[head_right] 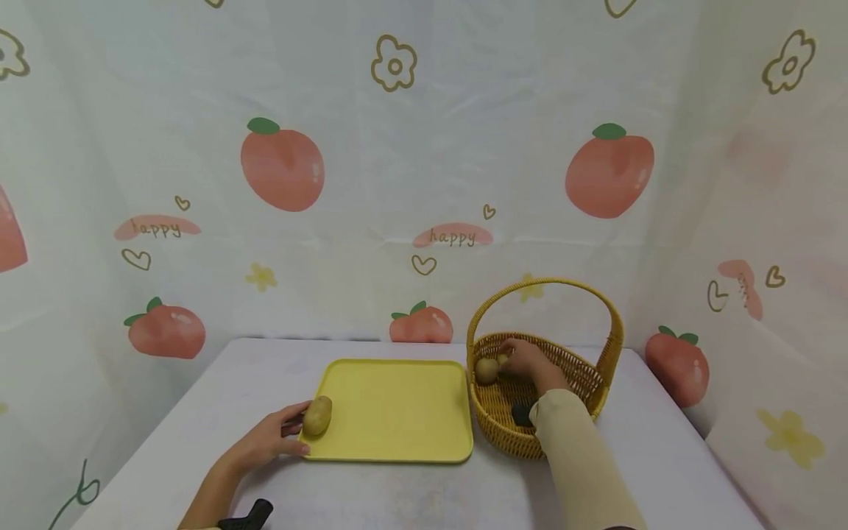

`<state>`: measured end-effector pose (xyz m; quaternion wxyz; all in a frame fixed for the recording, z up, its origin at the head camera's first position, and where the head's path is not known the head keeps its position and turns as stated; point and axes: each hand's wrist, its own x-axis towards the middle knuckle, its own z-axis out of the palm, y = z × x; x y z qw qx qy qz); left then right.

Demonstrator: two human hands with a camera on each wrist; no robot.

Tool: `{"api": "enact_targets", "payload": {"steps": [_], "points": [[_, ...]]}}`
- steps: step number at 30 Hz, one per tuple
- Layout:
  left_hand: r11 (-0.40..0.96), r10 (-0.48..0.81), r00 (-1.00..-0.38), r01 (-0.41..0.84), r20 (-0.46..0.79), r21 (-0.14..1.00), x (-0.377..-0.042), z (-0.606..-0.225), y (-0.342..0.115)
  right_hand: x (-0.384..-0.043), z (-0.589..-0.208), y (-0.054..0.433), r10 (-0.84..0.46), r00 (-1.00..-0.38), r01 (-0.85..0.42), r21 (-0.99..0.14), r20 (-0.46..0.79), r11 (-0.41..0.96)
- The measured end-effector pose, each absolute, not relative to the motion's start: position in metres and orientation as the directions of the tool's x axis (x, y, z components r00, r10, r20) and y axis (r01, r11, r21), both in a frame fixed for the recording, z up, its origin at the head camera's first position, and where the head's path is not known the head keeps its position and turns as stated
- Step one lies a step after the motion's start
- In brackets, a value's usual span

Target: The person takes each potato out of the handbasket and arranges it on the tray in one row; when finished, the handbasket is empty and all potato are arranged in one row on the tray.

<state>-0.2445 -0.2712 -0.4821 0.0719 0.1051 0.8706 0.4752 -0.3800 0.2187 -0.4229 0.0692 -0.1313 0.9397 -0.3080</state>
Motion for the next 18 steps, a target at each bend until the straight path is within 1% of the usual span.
{"api": "enact_targets", "payload": {"steps": [5,11,14,18], "points": [[0.504,0.279,-0.960,0.136,-0.011,0.853,-0.245,-0.482,-0.272,-0.378,-0.421,0.216,-0.278,-0.957,-0.183,-0.581,-0.078,0.793],[0.529,0.262,-0.965,0.128,-0.019,0.839,-0.245,-0.481,-0.272,-0.379,-0.425,0.218,-0.281,-0.950,-0.160,-0.564,-0.135,0.810],[0.535,0.251,-0.968,0.120,-0.022,0.836,-0.245,-0.481,-0.271,-0.379,-0.423,0.220,-0.292,-0.947,-0.173,-0.552,-0.134,0.816],[0.533,0.245,-0.969,0.114,-0.024,0.838,-0.245,-0.482,-0.271,-0.372,-0.412,0.218,-0.330,-0.940,-0.234,-0.545,-0.085,0.805]]}}
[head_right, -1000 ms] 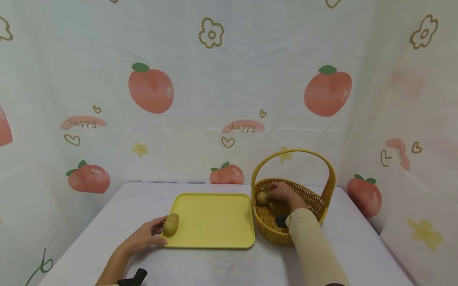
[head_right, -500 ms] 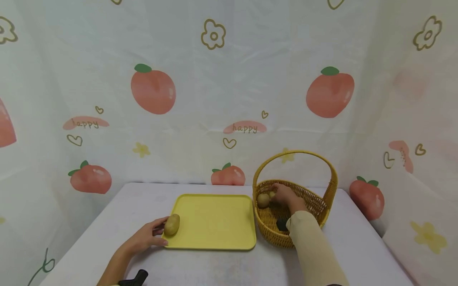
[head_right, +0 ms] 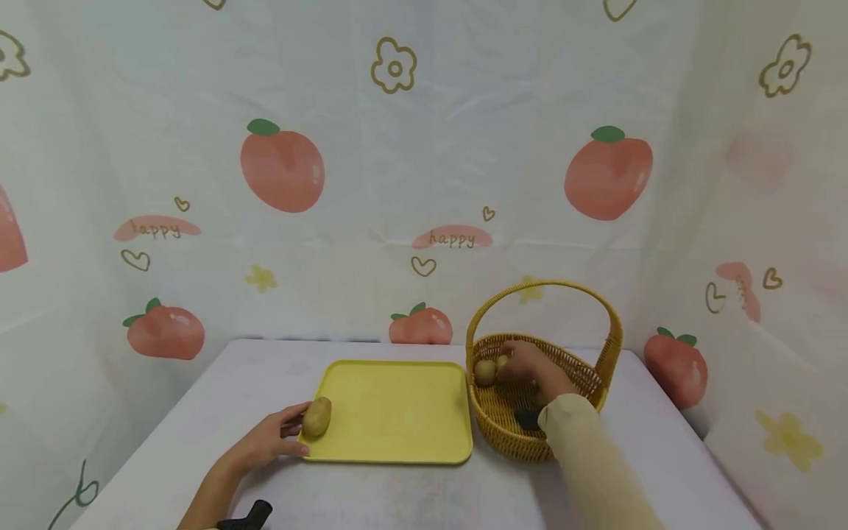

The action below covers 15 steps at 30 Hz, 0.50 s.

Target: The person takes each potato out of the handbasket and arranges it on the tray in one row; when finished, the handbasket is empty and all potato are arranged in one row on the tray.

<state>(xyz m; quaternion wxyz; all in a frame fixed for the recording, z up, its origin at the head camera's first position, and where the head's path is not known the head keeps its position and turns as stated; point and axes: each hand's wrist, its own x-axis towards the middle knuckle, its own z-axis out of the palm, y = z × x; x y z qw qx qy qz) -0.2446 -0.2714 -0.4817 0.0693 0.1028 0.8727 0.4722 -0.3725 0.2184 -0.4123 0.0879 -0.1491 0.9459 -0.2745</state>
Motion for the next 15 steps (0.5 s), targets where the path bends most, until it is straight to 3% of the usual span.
{"api": "enact_targets", "payload": {"steps": [7,15], "points": [[0.527,0.266,-0.964,0.134,-0.013,0.839,-0.244,-0.482,-0.273,-0.347,-0.391,0.214,-0.366,-0.928,-0.259,-0.594,-0.065,0.762],[0.532,0.244,-0.969,0.112,-0.026,0.839,-0.245,-0.484,-0.272,-0.316,-0.380,0.215,-0.355,-0.932,-0.333,-0.557,0.073,0.761]]}}
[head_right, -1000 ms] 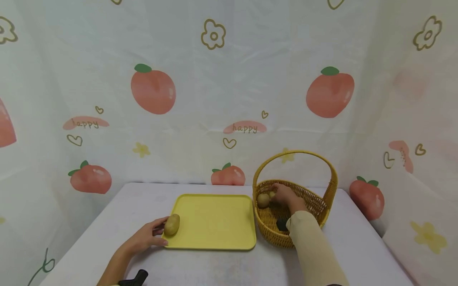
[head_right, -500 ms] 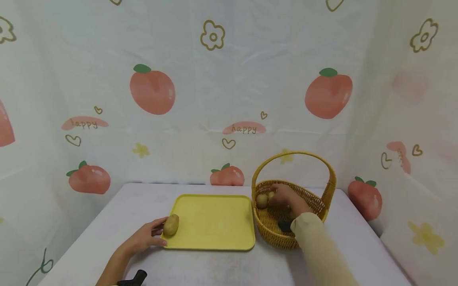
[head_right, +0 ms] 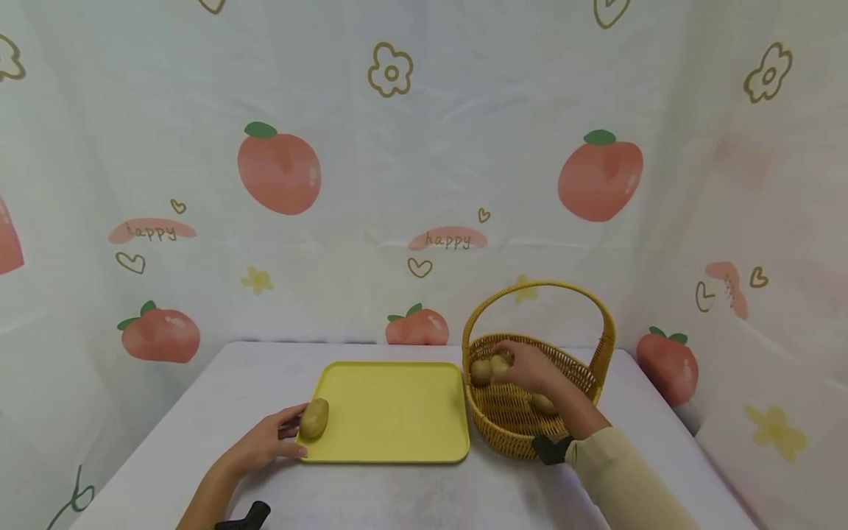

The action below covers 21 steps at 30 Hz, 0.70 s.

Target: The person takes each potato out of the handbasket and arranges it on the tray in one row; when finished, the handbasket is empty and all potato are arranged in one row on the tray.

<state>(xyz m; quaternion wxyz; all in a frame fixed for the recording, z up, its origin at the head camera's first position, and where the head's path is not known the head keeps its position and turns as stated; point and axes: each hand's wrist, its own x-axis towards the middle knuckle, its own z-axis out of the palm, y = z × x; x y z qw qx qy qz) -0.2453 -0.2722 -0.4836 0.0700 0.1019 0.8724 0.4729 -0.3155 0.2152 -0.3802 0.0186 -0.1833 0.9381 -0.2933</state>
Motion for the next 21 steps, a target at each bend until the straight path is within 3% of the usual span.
{"api": "enact_targets", "payload": {"steps": [11,21], "points": [[0.534,0.243,-0.970,0.120,-0.016,0.837,-0.243,-0.483,-0.272,-0.275,-0.376,0.193,-0.349,-0.885,-0.465,-0.547,0.309,0.696],[0.528,0.243,-0.970,0.123,-0.011,0.840,-0.245,-0.484,-0.271,-0.262,-0.390,0.145,-0.382,-0.828,-0.560,-0.576,0.410,0.595]]}}
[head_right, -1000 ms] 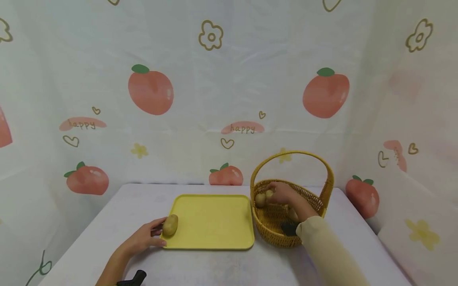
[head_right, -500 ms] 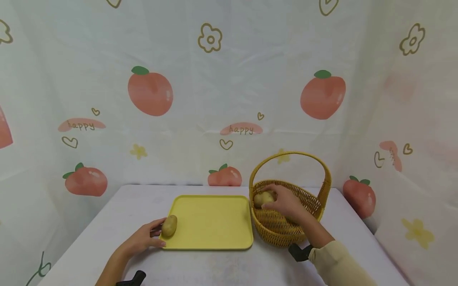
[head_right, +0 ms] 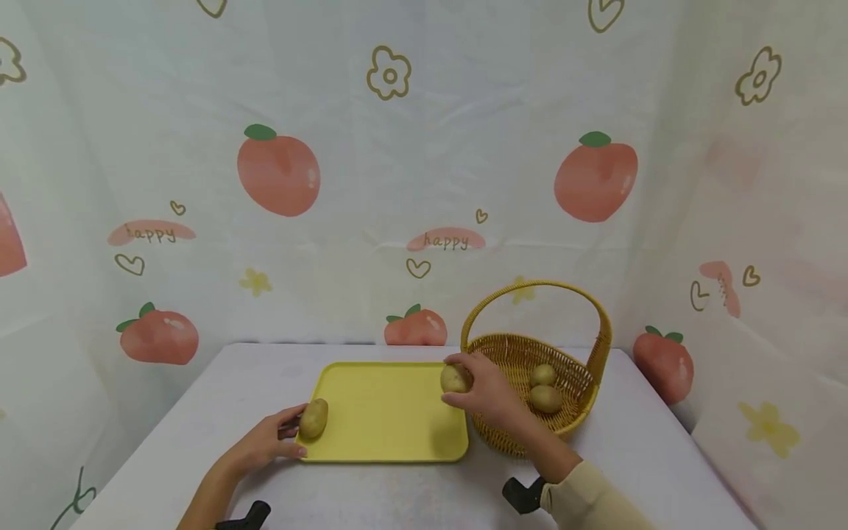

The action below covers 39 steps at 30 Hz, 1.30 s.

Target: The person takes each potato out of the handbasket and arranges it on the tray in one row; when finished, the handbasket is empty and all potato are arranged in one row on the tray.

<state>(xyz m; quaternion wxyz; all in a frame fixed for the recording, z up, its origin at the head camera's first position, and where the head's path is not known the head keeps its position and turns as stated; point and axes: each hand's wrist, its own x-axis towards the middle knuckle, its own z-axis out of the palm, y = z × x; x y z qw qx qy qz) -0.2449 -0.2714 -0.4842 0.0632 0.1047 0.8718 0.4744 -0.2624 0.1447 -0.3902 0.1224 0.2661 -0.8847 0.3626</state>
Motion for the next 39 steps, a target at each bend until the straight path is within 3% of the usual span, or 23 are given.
{"api": "enact_targets", "payload": {"steps": [5,16,25,39], "points": [[0.543,0.254,-0.967,0.142,-0.001,0.827,-0.247,-0.483,-0.271,-0.261,-0.401,0.113,-0.438,-0.804,-0.595,-0.569,0.403,0.568],[0.543,0.223,-0.975,0.107,-0.020,0.833,-0.248,-0.478,-0.270,-0.277,-0.446,0.047,-0.519,-0.810,-0.564,-0.605,0.273,0.562],[0.537,0.234,-0.972,0.105,-0.029,0.837,-0.244,-0.480,-0.268,-0.289,-0.471,0.001,-0.530,-0.821,-0.525,-0.646,0.214,0.553],[0.537,0.254,-0.967,0.124,-0.020,0.834,-0.240,-0.478,-0.270,-0.290,-0.478,-0.043,-0.492,-0.845,-0.484,-0.691,0.210,0.537]]}}
